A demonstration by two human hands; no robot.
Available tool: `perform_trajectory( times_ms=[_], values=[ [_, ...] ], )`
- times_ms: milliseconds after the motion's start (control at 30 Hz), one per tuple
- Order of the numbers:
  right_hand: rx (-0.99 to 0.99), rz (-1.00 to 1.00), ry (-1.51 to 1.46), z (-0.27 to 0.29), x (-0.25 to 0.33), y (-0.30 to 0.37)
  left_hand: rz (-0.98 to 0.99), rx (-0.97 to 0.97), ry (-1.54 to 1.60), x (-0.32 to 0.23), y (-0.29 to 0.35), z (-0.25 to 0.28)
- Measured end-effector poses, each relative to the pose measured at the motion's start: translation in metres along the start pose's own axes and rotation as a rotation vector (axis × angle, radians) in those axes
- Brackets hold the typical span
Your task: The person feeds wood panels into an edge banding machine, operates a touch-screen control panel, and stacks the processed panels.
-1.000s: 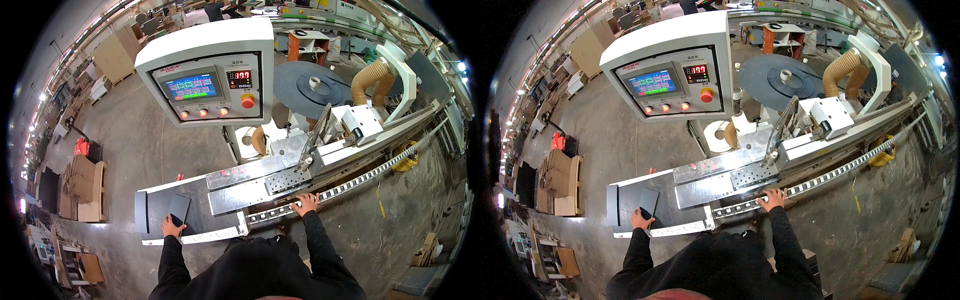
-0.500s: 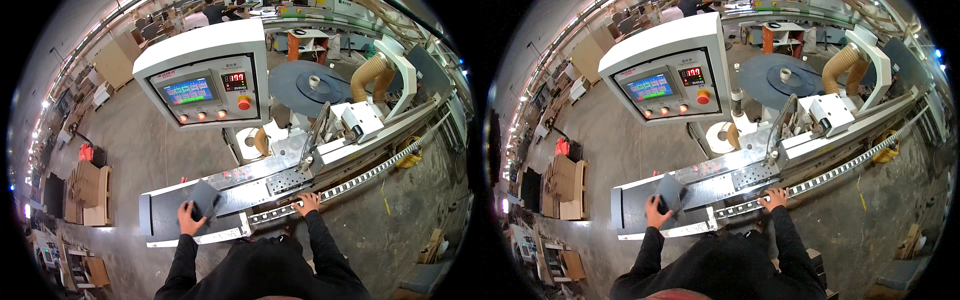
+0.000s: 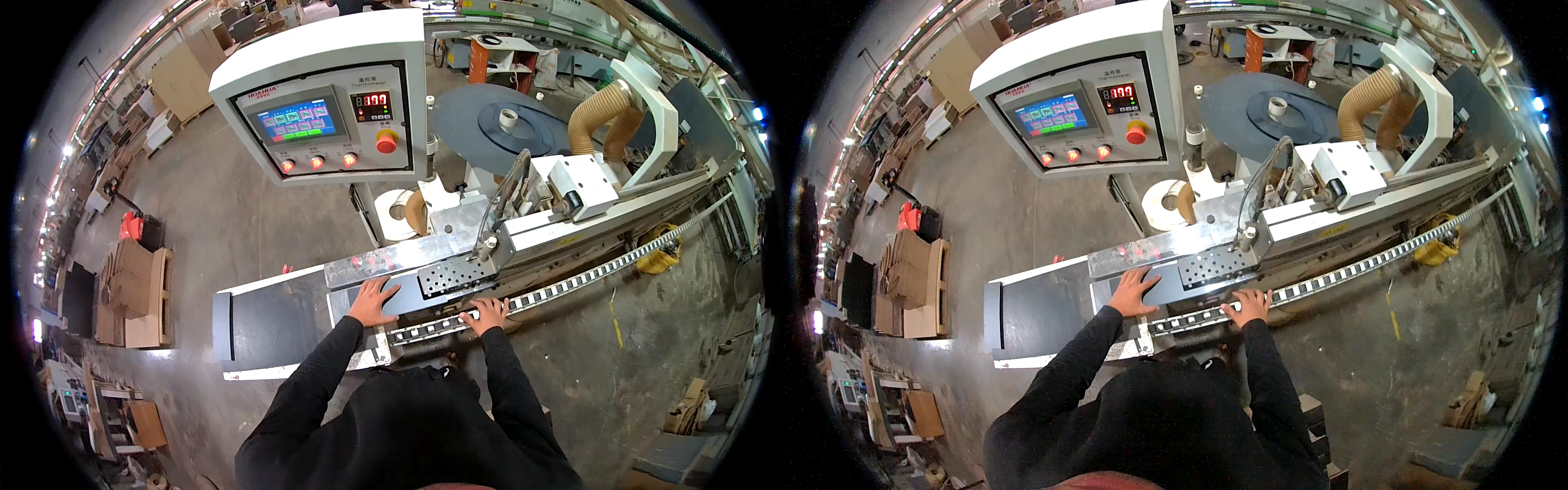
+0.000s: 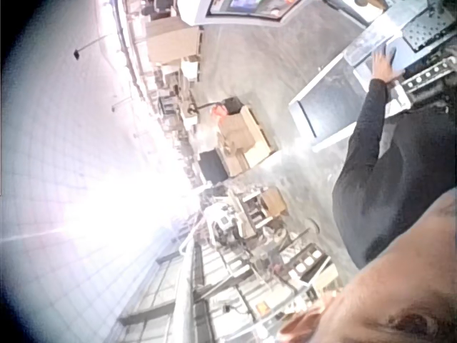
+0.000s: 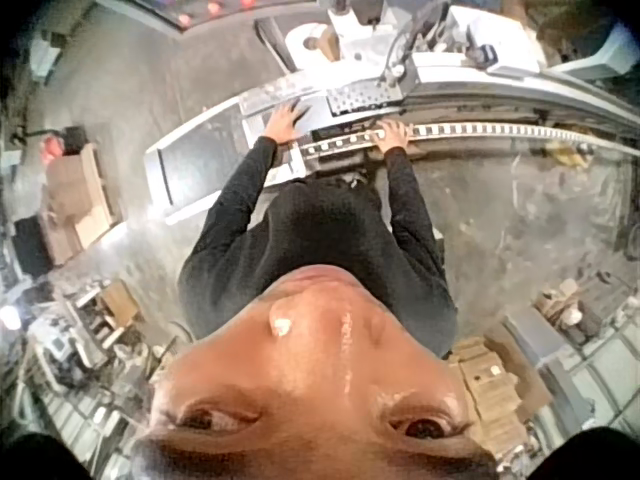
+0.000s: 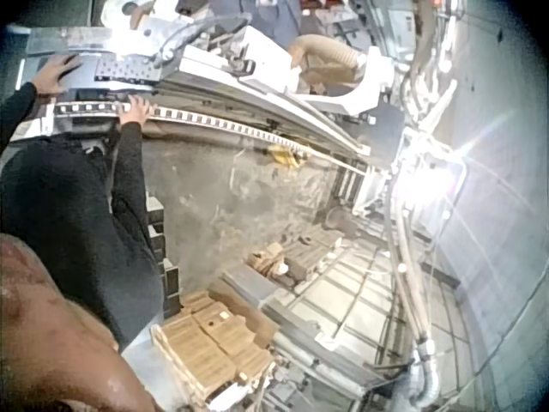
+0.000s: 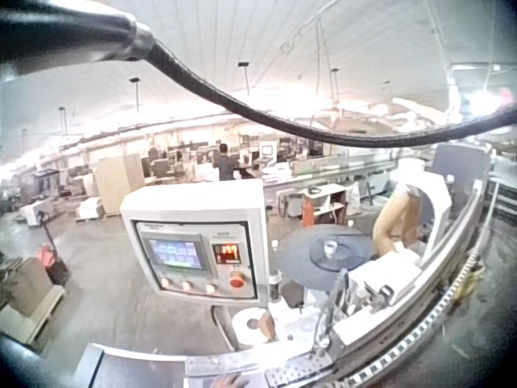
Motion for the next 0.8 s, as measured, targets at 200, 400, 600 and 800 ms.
perform_trajectory(
  times_ms=[200, 400, 600, 800],
  values=[
    [-0.159, -0.095, -0.222, -0.003, 0.014, -0.007, 0.086, -0.095, -0.088, -0.017, -0.011, -0.016],
    [0.090, -0.187, -1.684, -0.071, 0.047, -0.044, 0.221, -0.174, -0.103, -0.025, -0.020, -0.028],
    [-0.106, -0.222, -2.045, -0.048, 0.096, -0.027, 0.287, -0.136, -0.069, -0.006, 0.013, -0.029],
    [-0.218, -0.157, -2.194, -0.051, 0.106, -0.020, 0.252, -0.036, -0.099, 0.020, 0.054, -0.025]
  ],
)
Point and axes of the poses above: each hand's wrist, its own y-axis away from the middle knuckle, its own z-axis out of the back of the hand, x = y × z, the point moved 6 cm from there along -y, towards the middle knuckle, and after that the axes turned 14 degrees about x, right-handed, at the moved point
